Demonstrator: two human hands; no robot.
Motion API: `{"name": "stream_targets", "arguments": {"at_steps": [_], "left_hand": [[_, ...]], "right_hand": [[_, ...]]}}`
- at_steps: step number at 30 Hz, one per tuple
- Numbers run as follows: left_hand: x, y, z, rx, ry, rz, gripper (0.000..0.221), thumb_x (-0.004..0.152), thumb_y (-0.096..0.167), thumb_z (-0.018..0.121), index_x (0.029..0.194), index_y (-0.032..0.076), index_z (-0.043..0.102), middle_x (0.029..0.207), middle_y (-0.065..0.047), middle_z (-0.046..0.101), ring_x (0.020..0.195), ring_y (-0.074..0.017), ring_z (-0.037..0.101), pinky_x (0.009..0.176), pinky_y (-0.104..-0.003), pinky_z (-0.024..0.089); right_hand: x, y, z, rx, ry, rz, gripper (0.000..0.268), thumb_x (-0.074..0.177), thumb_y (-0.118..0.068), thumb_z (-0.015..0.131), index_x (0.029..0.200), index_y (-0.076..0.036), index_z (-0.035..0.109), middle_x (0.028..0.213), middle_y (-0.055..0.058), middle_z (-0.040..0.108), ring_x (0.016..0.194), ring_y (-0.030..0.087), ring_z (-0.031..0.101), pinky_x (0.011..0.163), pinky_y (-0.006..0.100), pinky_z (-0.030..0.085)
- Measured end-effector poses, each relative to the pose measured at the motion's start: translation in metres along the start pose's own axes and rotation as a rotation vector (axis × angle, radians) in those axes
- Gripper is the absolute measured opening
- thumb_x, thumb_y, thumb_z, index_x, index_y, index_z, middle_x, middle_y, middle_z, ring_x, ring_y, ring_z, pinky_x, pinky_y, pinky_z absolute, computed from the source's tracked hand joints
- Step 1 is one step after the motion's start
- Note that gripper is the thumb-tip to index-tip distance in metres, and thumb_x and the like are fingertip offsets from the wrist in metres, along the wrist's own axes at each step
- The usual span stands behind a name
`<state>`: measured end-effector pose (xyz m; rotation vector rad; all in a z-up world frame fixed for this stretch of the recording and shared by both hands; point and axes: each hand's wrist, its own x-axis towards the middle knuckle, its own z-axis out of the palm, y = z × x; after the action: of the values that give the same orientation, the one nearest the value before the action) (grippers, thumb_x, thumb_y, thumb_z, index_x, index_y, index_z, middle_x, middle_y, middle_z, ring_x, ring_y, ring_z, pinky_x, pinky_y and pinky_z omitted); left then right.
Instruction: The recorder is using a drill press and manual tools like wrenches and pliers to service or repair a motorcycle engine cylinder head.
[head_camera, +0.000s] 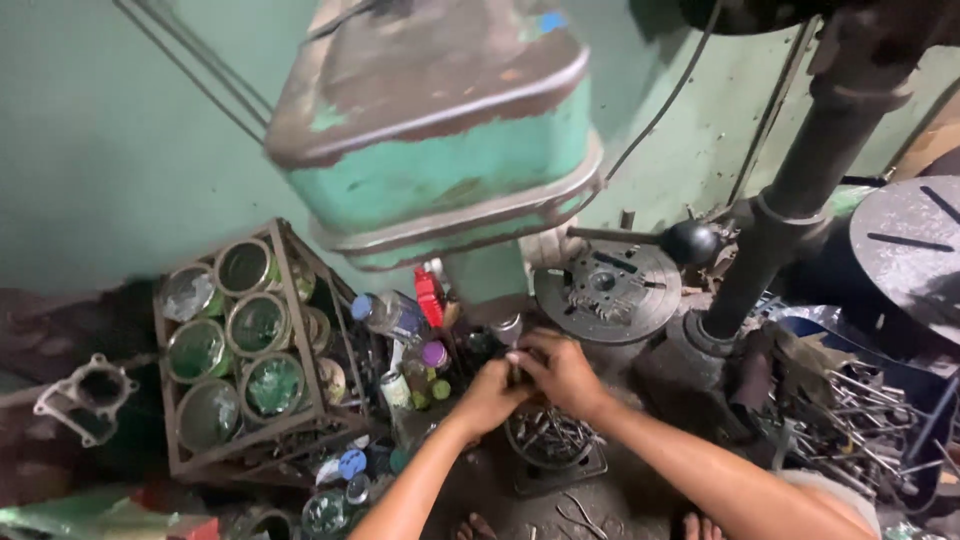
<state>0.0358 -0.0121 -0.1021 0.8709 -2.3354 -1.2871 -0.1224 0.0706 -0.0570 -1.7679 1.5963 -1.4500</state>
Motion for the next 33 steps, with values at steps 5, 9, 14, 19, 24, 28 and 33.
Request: {"name": "stream_targets", "arguments": {"at_steps": [5,9,14,19,24,28,33], "left_hand": [[-0.004,0.004,-0.020,0.037,-0.105,0.036,0.044,0.086,0.017,0.079,0.121,-0.002,0.063,0.117,-0.016,0.070,0.110,-0.0249,0.065,0.091,-0.037,0.050],[-0.004,-0.013,-0.012,0.021,-0.132,0.008,0.034,0.089,0.018,0.072,0.119,0.001,0.070,0.110,-0.011,0.079,0.104,-0.0200,0.075,0.092,-0.034,0.056],[-0.007,0.052,-0.044,-0.122,0.014,0.070,0.047,0.081,0.015,0.081,0.123,0.002,0.061,0.116,-0.010,0.071,0.107,-0.0204,0.069,0.095,-0.035,0.055],[-0.010,0.103,-0.044,-0.632,0.147,0.399,0.061,0.077,0.012,0.079,0.132,0.004,0.051,0.131,-0.006,0.064,0.125,-0.0168,0.059,0.109,-0.030,0.043],[0.029,-0.028,-0.084,-0.011,0.638,-0.009,0.026,0.080,0.005,0.085,0.100,-0.004,0.071,0.094,-0.012,0.075,0.086,-0.0220,0.067,0.080,-0.033,0.055],[0.018,-0.014,-0.092,-0.116,0.785,0.027,0.020,0.097,0.008,0.075,0.114,-0.001,0.072,0.092,-0.011,0.072,0.086,-0.0206,0.064,0.081,-0.033,0.054],[0.017,0.062,-0.071,-0.265,0.325,0.265,0.064,0.063,0.001,0.087,0.121,-0.007,0.059,0.115,-0.010,0.070,0.107,-0.0219,0.065,0.096,-0.037,0.052]], "right_hand": [[0.004,-0.010,-0.009,0.024,-0.037,-0.010,0.021,0.090,-0.017,0.071,0.101,0.001,0.071,0.093,0.015,0.067,0.082,0.032,0.068,0.073,0.042,0.054],[0.002,-0.009,-0.011,-0.044,-0.057,-0.108,0.020,0.092,-0.016,0.070,0.102,0.001,0.068,0.099,0.018,0.064,0.090,0.040,0.065,0.077,0.045,0.053],[0.007,-0.007,-0.016,-0.063,-0.101,-0.129,0.021,0.094,-0.015,0.065,0.108,0.001,0.066,0.105,0.019,0.064,0.097,0.042,0.064,0.082,0.047,0.053],[0.006,-0.001,-0.016,-0.059,-0.140,-0.133,0.027,0.093,-0.014,0.062,0.115,0.001,0.064,0.111,0.023,0.068,0.103,0.045,0.065,0.087,0.048,0.053],[0.007,-0.007,-0.018,-0.045,-0.181,-0.079,0.025,0.099,-0.024,0.064,0.111,-0.002,0.065,0.106,0.023,0.071,0.103,0.046,0.065,0.085,0.049,0.054],[0.007,-0.008,-0.023,-0.054,-0.192,-0.080,0.026,0.099,-0.025,0.064,0.110,-0.001,0.064,0.106,0.023,0.070,0.103,0.046,0.064,0.085,0.049,0.053],[0.010,-0.008,-0.023,-0.031,-0.172,-0.108,0.028,0.097,-0.023,0.064,0.113,0.000,0.065,0.109,0.024,0.070,0.103,0.046,0.065,0.086,0.048,0.053]]}}
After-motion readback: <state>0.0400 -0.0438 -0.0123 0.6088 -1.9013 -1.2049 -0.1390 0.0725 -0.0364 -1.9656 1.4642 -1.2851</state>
